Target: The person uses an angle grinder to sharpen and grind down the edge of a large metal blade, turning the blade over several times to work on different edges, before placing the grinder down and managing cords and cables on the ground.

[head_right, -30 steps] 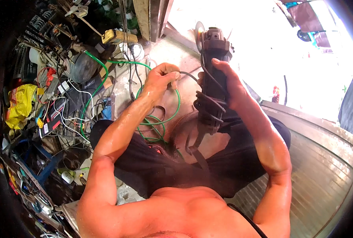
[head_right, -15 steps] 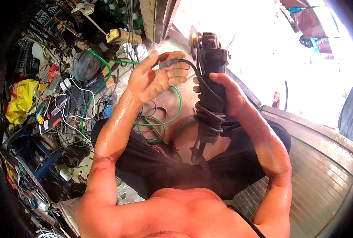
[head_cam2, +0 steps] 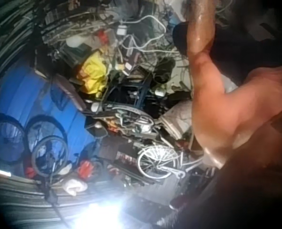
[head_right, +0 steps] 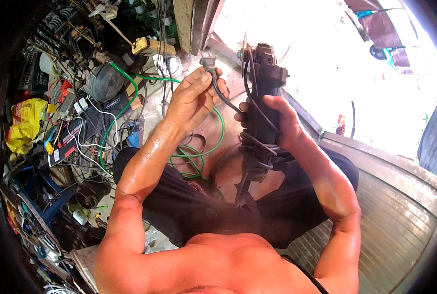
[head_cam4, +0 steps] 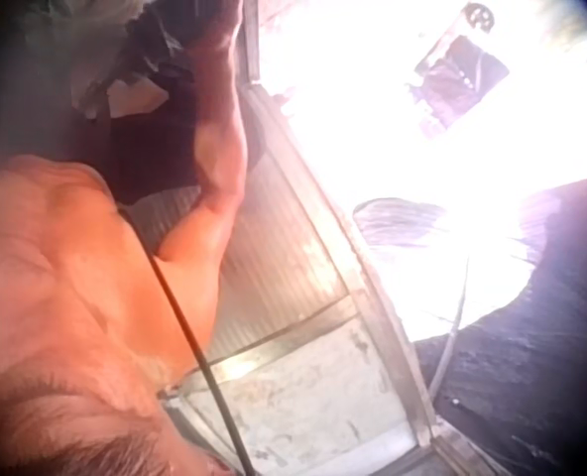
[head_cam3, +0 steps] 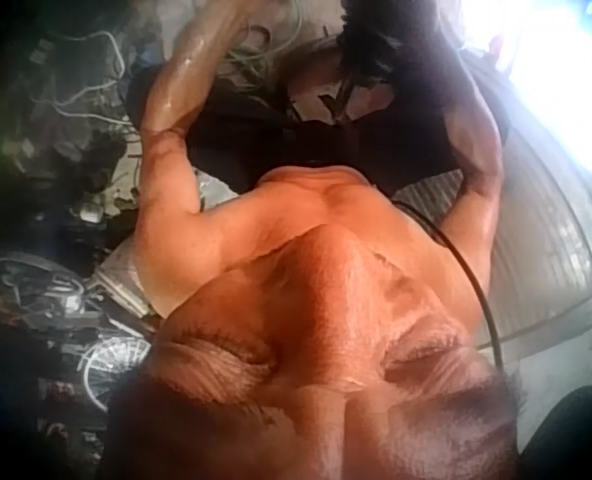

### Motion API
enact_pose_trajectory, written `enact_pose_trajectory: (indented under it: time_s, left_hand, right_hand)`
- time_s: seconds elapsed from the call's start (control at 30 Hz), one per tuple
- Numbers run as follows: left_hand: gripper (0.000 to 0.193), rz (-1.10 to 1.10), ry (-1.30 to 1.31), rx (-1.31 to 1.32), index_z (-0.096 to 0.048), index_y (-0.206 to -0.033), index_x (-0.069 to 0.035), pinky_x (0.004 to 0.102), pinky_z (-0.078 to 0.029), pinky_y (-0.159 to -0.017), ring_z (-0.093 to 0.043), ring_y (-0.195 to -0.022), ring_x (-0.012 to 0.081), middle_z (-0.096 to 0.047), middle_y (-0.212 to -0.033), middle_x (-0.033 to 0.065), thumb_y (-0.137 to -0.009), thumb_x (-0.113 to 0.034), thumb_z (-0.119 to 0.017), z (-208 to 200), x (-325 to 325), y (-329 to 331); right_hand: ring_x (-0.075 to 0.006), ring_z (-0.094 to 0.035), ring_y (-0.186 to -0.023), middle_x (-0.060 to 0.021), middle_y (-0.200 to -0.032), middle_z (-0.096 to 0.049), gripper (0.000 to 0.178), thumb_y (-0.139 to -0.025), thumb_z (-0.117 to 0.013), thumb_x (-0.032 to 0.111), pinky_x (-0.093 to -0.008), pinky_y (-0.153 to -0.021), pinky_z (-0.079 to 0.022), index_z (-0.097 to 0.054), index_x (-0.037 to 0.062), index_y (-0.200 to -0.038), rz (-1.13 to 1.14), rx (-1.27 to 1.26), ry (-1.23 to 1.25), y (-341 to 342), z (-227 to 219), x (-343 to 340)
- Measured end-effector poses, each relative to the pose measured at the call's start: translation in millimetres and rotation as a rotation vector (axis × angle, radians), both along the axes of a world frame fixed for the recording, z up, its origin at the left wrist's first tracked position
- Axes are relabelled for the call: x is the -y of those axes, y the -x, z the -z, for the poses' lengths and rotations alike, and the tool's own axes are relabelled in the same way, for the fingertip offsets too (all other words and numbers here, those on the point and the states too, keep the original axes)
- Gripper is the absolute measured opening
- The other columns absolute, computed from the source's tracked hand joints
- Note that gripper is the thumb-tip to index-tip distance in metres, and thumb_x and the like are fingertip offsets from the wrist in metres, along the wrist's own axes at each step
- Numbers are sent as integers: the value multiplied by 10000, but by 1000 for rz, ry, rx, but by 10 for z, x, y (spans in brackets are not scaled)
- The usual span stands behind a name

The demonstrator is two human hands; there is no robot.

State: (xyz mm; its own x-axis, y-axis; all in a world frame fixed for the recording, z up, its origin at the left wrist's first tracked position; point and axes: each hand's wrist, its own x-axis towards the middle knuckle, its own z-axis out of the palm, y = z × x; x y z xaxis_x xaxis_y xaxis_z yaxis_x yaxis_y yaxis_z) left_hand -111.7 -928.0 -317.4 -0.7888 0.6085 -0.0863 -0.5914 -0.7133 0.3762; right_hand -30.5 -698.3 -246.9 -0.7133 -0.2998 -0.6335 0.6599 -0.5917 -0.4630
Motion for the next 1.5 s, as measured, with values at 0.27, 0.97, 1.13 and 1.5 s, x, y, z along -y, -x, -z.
enact_pose_trajectory:
  time_s: [0.27, 0.97, 1.13, 1.5]
  left_hand:
    - [240, 80, 572, -300, -673, -1172, -5, 298, -520, -759, -647, -776, 132, -683, -878, 35, -1067, -199, -580, -183, 26, -63]
    - [200, -18, 871, -372, -639, -1048, 5, 269, -455, -631, -544, -694, 73, -592, -770, -3, -1053, -195, -634, -273, -159, -387]
    - [247, 7, 902, -513, -626, -955, -10, 275, -438, -622, -518, -696, 76, -579, -759, -3, -1041, -238, -662, -49, -90, -293]
    - [292, -48, 1324, -774, -654, -826, 29, 429, -462, -555, -591, -539, 270, -592, -613, 177, -891, -253, -693, -148, -17, -256]
  right_hand:
    - [-314, -704, -1051, -176, -1239, -693, 600, -907, -706, 430, -482, -900, -600, -609, 30, -1343, -99, -58, -197, -74, 82, -49]
    - [-166, -639, -1046, -75, -1156, -671, 505, -894, -779, 248, -341, -951, -518, -579, 18, -1297, -8, -227, -760, -58, -91, 387]
    - [-167, -623, -1088, -72, -1214, -654, 559, -894, -806, 267, -346, -971, -510, -555, 27, -1332, -76, -335, -757, -60, -54, 426]
    - [-197, -651, -1014, -105, -1106, -691, 617, -840, -816, 390, -366, -919, -522, -596, 29, -1290, -185, -309, -1118, -84, 44, 439]
